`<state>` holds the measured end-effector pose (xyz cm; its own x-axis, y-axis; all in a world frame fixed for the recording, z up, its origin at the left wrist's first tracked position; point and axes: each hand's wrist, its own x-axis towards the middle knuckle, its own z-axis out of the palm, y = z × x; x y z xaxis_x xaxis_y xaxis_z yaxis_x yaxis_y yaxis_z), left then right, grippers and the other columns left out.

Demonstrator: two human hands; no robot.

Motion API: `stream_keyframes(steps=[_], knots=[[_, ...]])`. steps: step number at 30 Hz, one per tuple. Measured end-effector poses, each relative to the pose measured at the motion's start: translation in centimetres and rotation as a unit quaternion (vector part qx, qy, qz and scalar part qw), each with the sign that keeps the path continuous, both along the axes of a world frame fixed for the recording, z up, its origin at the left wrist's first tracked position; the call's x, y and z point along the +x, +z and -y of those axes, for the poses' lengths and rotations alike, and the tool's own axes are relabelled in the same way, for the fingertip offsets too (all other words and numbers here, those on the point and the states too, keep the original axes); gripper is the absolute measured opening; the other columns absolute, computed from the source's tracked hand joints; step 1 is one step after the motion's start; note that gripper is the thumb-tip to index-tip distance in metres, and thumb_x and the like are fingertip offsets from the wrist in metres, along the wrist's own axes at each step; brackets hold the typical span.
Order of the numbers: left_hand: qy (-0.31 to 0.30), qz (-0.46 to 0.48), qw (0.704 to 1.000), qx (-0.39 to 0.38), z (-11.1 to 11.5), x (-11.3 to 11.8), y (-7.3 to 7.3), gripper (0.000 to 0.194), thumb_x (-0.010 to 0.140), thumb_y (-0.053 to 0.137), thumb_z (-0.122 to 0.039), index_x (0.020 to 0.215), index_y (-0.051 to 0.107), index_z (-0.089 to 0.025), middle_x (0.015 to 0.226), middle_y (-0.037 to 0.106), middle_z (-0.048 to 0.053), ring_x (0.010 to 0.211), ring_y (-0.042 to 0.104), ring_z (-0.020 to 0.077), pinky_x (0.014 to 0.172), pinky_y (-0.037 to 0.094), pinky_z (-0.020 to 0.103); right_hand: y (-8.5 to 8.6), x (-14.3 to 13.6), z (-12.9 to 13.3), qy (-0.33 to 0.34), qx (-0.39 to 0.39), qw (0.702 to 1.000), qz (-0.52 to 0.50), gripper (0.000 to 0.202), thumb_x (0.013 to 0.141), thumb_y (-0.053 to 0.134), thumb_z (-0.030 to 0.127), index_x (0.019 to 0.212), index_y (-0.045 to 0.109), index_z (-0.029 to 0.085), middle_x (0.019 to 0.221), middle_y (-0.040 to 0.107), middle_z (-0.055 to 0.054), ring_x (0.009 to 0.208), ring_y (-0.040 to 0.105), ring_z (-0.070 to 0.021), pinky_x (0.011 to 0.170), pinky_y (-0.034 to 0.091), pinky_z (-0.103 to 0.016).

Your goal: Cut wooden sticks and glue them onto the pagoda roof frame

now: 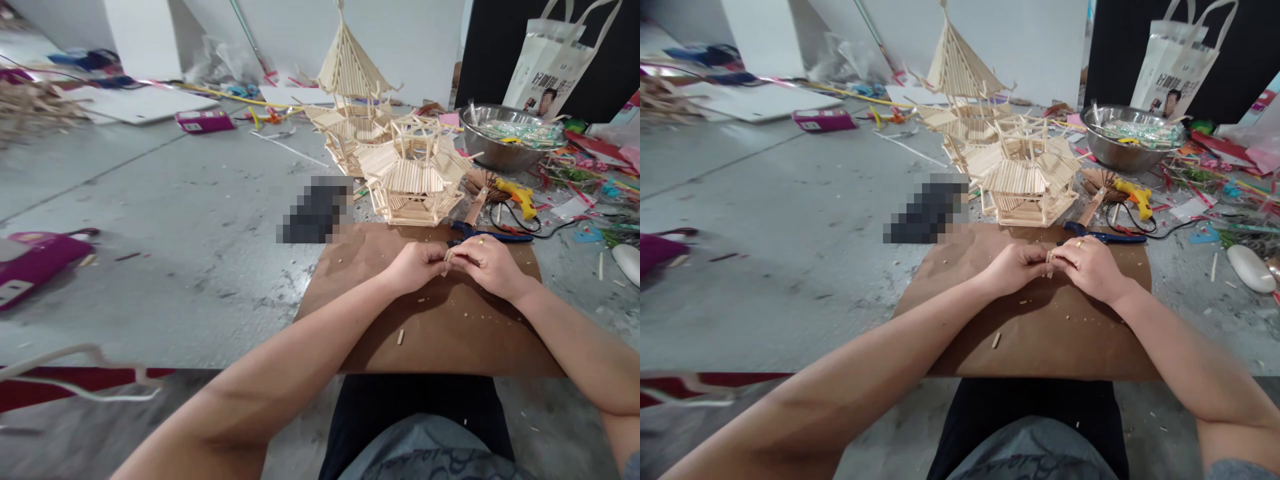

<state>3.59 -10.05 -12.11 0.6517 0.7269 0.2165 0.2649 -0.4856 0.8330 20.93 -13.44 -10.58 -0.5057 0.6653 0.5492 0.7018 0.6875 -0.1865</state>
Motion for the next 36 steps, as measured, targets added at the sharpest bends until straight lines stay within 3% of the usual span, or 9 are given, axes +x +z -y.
stream_keyframes(steps=[4, 6, 9, 12, 16, 21, 24, 30, 36], knots=[[-0.007, -0.012, 1.0, 0.0, 0.1, 0.0, 0.2, 0.014, 0.074, 0.055, -0.018, 0.063, 0.06, -0.012, 0.059, 0.058, -0.002, 0.058, 0.052, 0.008, 0.057, 0.039, 0.016, 0.3, 0.1, 0.0, 0.006, -0.007, 1.0, -0.004, 0.018, 0.084, 0.049, 0.028, 0.082, 0.064, 0.018, 0.076, 0.068, -0.004, 0.072, 0.061, -0.0151, 0.07, 0.042, -0.028], [0.003, -0.013, 1.0, -0.006, 0.1, 0.0, 0.2, 0.015, 0.074, 0.055, -0.02, 0.063, 0.06, -0.013, 0.059, 0.059, -0.002, 0.058, 0.052, 0.0082, 0.057, 0.039, 0.017, 0.7, 0.8, -0.4, -0.031, -0.029, 0.999, -0.025, 0.022, 0.084, 0.048, 0.032, 0.084, 0.065, 0.018, 0.078, 0.069, -0.004, 0.074, 0.061, -0.0152, 0.071, 0.043, -0.027], [0.025, 0.001, 0.999, -0.028, 0.0, 0.1, 0.1, 0.017, 0.075, 0.055, -0.024, 0.063, 0.06, -0.013, 0.06, 0.06, -0.001, 0.058, 0.054, 0.0089, 0.06, 0.041, 0.019, 1.0, 3.1, -1.7, -0.185, -0.058, 0.98, -0.044, 0.027, 0.084, 0.045, 0.034, 0.084, 0.066, 0.017, 0.081, 0.068, -0.006, 0.075, 0.061, -0.0164, 0.068, 0.043, -0.027], [0.027, 0.03, 0.998, -0.047, -0.2, 0.1, -0.2, 0.016, 0.075, 0.055, -0.024, 0.063, 0.06, -0.013, 0.061, 0.061, 0.0, 0.06, 0.054, 0.0093, 0.06, 0.042, 0.019, 0.9, 5.6, -3.3, -0.359, -0.069, 0.93, 0.035, 0.027, 0.082, 0.046, 0.033, 0.086, 0.067, 0.017, 0.085, 0.069, -0.008, 0.077, 0.061, -0.0212, 0.068, 0.041, -0.031], [0.025, 0.042, 0.998, -0.048, -0.3, 0.2, -0.5, 0.014, 0.073, 0.056, -0.024, 0.065, 0.061, -0.014, 0.063, 0.061, 0.0, 0.062, 0.055, 0.0095, 0.06, 0.042, 0.019, 0.4, 6.7, -4.9, -0.462, -0.124, 0.868, 0.137, 0.034, 0.082, 0.043, 0.041, 0.084, 0.068, 0.018, 0.086, 0.068, -0.012, 0.084, 0.06, -0.0281, 0.072, 0.037, -0.039], [0.034, 0.044, 0.997, -0.049, -0.3, 0.2, -0.6, 0.013, 0.073, 0.056, -0.024, 0.067, 0.062, -0.014, 0.064, 0.062, 0.0, 0.063, 0.055, 0.0097, 0.061, 0.043, 0.019, -0.2, 6.2, -5.6, -0.481, -0.192, 0.84, 0.161, 0.037, 0.081, 0.041, 0.044, 0.081, 0.067, 0.018, 0.087, 0.067, -0.013, 0.087, 0.06, -0.0292, 0.074, 0.036, -0.041], [0.03, 0.041, 0.998, -0.048, -0.3, 0.2, -0.6, 0.014, 0.073, 0.056, -0.024, 0.065, 0.061, -0.013, 0.064, 0.061, 0.0, 0.062, 0.055, 0.0095, 0.062, 0.043, 0.019, -0.5, 6.3, -5.9, -0.49, -0.199, 0.836, 0.149, 0.032, 0.082, 0.041, 0.038, 0.082, 0.067, 0.02, 0.089, 0.068, -0.012, 0.087, 0.06, -0.0282, 0.075, 0.036, -0.041], [0.027, 0.027, 0.999, -0.033, -0.3, 0.2, -0.5, 0.015, 0.074, 0.056, -0.024, 0.065, 0.06, -0.013, 0.062, 0.06, -0.001, 0.061, 0.054, 0.0092, 0.062, 0.042, 0.019, -0.8, 6.4, -6.3, -0.496, -0.206, 0.834, 0.123, 0.041, 0.08, 0.04, 0.05, 0.08, 0.066, 0.019, 0.086, 0.068, -0.011, 0.086, 0.06, -0.0289, 0.077, 0.036, -0.043], [0.037, 0.018, 0.999, -0.028, 0.0, 0.2, -0.1, 0.017, 0.074, 0.056, -0.025, 0.062, 0.061, -0.013, 0.06, 0.06, -0.001, 0.059, 0.054, 0.0087, 0.06, 0.041, 0.019, -0.7, 6.4, -6.4, -0.501, -0.225, 0.831, 0.09, 0.028, 0.079, 0.044, 0.038, 0.081, 0.067, 0.021, 0.088, 0.068, -0.009, 0.088, 0.06, -0.0264, 0.076, 0.037, -0.039]])
